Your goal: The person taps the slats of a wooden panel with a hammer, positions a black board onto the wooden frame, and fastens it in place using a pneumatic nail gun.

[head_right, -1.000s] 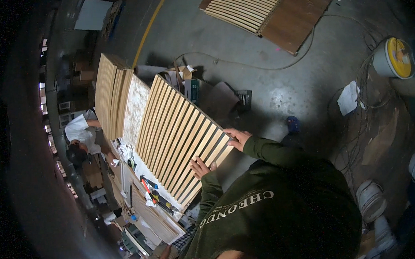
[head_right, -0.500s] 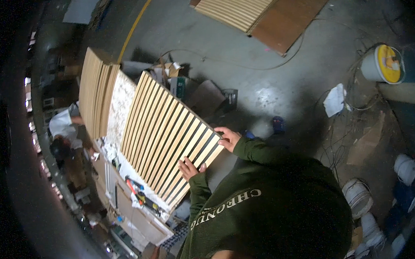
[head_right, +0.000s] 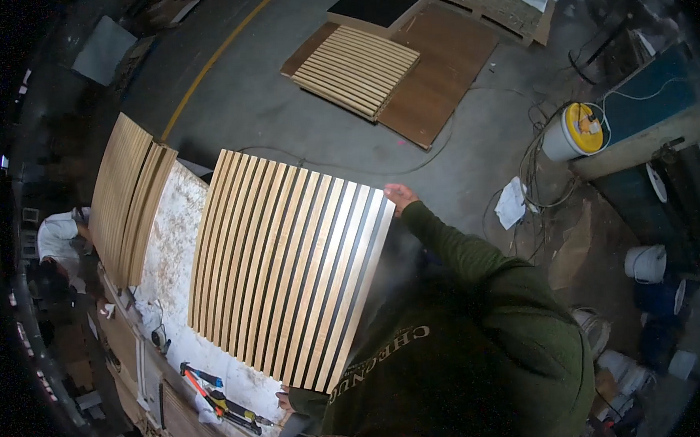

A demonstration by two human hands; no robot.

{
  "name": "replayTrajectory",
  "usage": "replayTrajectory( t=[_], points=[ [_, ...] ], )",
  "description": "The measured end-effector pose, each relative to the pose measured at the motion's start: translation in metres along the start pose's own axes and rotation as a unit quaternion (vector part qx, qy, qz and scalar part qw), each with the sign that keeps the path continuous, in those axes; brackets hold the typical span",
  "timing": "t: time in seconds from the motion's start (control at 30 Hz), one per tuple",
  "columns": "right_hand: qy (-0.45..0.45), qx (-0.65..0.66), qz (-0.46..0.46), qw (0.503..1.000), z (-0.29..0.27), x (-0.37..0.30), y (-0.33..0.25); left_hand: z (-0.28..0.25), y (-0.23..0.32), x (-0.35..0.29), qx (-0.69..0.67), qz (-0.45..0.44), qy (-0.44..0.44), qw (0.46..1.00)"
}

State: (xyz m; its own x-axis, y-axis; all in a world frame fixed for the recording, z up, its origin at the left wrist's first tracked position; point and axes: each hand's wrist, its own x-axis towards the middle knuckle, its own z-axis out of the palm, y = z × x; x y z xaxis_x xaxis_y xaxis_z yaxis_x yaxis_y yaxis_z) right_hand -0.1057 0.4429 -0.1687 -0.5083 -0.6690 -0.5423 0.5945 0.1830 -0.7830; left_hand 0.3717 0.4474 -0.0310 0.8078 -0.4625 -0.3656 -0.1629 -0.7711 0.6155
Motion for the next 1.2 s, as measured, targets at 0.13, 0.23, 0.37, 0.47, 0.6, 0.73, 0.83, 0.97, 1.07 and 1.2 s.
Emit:
replayTrajectory(
  t=[0.13,0.23,0.37,0.47,0.6,0.73,0.83,0.97,1.07,1.2],
  points=[
    [-0.018,0.082,-0.025,0.996,0.006,0.022,0.024,0.004,-0.017,0.023,-0.028,-0.019,-0.016,0.999],
    [-0.037,0.267,0.055,0.961,0.027,0.014,0.014,0.009,-0.022,0.031,-0.046,-0.021,-0.025,0.998],
    [-0.125,0.341,0.069,0.929,0.029,0.013,0.009,0.012,-0.018,0.041,-0.072,0.006,-0.045,0.996],
    [-0.139,0.341,0.09,0.925,0.021,0.009,0.0,0.012,-0.009,0.048,-0.095,0.044,-0.065,0.992],
    [-0.136,0.368,0.052,0.918,0.038,-0.038,-0.04,-0.022,0.003,0.055,-0.137,0.092,-0.047,0.985],
    [-0.332,0.317,-0.076,0.885,0.046,-0.075,-0.076,-0.076,0.018,0.056,-0.167,0.14,0.001,0.976],
    [-0.362,0.101,-0.238,0.896,0.066,-0.123,-0.133,-0.126,0.038,0.055,-0.179,0.177,0.041,0.967],
    [-0.388,-0.061,-0.454,0.8,0.091,-0.162,-0.198,-0.195,0.05,0.038,-0.199,0.223,0.099,0.949],
    [-0.477,-0.056,-0.505,0.717,0.113,-0.166,-0.221,-0.235,0.067,0.035,-0.223,0.263,0.134,0.929],
    [-0.482,-0.09,-0.55,0.676,0.15,-0.178,-0.247,-0.299,0.099,0.066,-0.25,0.358,0.161,0.885]
  ],
)
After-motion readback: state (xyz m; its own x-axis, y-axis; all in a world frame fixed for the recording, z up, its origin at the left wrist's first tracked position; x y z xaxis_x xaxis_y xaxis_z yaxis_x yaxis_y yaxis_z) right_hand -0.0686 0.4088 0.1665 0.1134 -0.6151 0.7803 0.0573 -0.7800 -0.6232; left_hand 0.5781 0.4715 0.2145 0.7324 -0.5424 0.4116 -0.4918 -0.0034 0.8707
